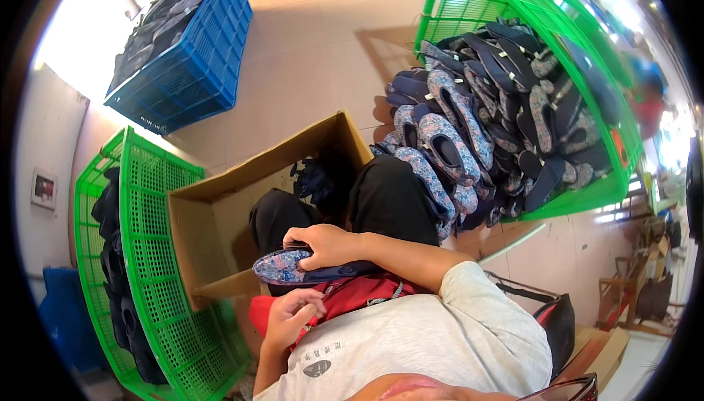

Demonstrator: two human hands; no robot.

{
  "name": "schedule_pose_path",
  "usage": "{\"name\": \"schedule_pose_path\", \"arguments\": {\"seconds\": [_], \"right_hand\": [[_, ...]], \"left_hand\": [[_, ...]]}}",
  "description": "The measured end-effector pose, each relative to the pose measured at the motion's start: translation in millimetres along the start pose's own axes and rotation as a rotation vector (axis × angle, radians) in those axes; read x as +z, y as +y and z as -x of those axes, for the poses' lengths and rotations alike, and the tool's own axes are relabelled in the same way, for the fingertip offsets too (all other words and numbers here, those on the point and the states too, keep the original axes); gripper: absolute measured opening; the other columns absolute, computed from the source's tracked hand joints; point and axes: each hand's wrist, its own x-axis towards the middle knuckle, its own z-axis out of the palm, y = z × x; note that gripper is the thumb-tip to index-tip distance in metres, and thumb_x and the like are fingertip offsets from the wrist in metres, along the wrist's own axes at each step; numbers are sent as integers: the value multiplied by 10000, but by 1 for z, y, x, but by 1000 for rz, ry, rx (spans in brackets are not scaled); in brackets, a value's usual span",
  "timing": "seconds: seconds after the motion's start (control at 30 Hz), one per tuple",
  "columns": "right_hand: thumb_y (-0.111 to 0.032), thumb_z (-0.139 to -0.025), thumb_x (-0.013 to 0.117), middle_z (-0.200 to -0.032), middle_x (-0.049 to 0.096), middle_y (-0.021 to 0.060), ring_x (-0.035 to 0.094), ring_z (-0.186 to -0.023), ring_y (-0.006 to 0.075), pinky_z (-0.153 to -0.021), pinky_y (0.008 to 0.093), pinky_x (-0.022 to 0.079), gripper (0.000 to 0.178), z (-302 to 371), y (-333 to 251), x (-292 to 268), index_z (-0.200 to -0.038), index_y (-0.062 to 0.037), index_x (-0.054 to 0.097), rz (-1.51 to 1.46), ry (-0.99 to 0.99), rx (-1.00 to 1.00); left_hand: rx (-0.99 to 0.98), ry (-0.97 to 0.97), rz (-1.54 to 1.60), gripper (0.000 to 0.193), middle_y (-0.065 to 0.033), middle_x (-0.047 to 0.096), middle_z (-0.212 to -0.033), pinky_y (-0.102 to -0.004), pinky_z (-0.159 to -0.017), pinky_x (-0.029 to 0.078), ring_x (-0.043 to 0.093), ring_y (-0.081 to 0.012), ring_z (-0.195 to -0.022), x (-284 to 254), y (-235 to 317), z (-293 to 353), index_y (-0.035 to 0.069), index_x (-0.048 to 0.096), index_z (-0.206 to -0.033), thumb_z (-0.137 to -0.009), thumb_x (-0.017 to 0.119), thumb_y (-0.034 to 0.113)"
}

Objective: The person sits on the floor and uses a small blade to trim loose threads and fabric edges from the straps of floral-patterned slippers. They pick up slippers from a green basket, trim the edges, and place them into a cardboard box.

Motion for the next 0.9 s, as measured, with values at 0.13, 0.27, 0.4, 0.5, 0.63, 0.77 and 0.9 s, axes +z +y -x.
{"name": "schedule_pose_path", "arguments": {"seconds": [0.13, 0.27, 0.4, 0.5, 0.63, 0.77, 0.9], "right_hand": [[-143, -765, 726, -1052, 669, 148, 653, -974, 234, -874, 335, 502, 443, 7, 2, -5, -1159, -23, 561, -140, 188, -101], [-54, -783, 753, -1035, 597, 61, 568, -955, 122, -850, 282, 476, 430, 24, -8, -32, -1150, -35, 531, -277, 283, -176], [-25, -791, 756, -1003, 535, 7, 496, -883, 64, -755, 229, 438, 435, 36, 8, -31, -1143, -63, 503, -383, 378, -246], [-37, -763, 772, -988, 521, -19, 442, -781, 38, -658, 204, 376, 455, 54, 10, -39, -1128, -93, 506, -431, 391, -107], [-76, -803, 782, -1104, 609, 8, 505, -798, 31, -629, 200, 382, 436, 82, 5, -62, -1141, -100, 508, -392, 420, -89], [-33, -811, 778, -1251, 558, 99, 599, -1152, 161, -908, 290, 513, 587, 97, -1, -90, -1300, -61, 456, -711, 458, -323], [-75, -827, 769, -1217, 619, 101, 621, -1115, 199, -929, 298, 499, 485, 93, -19, -100, -1270, -43, 574, -379, 522, -198]], "left_hand": [[-48, 213, 500, 315, -136, 645, -1109, -381, -914, 507, 616, -230, -1007, 21, -6, -14, -18, 564, -1225, -982, 562, 183], [137, 211, 878, 431, -83, 604, -1223, -408, -1037, 432, 552, -231, -1147, 25, 8, -49, 53, 571, -1257, -1014, 520, 405], [89, 151, 1174, 471, -85, 584, -1292, -390, -1054, 407, 533, -238, -1184, 39, 39, -92, 70, 553, -1318, -998, 553, 416], [238, 172, 989, 492, -94, 569, -1356, -373, -1070, 392, 521, -237, -1204, 35, 31, -116, 76, 548, -1345, -971, 605, 391], [359, 193, 815, 395, -72, 657, -1217, -353, -987, 479, 616, -218, -1123, 40, 35, -133, 60, 568, -1268, -953, 665, 277], [405, 305, 650, 183, -47, 676, -1099, -328, -898, 518, 646, -159, -985, 50, 33, -159, 56, 595, -1111, -974, 644, 167], [345, 381, 592, 150, -56, 668, -1105, -307, -901, 505, 634, -156, -989, 72, 26, -171, 55, 592, -1117, -980, 621, 110]]}}
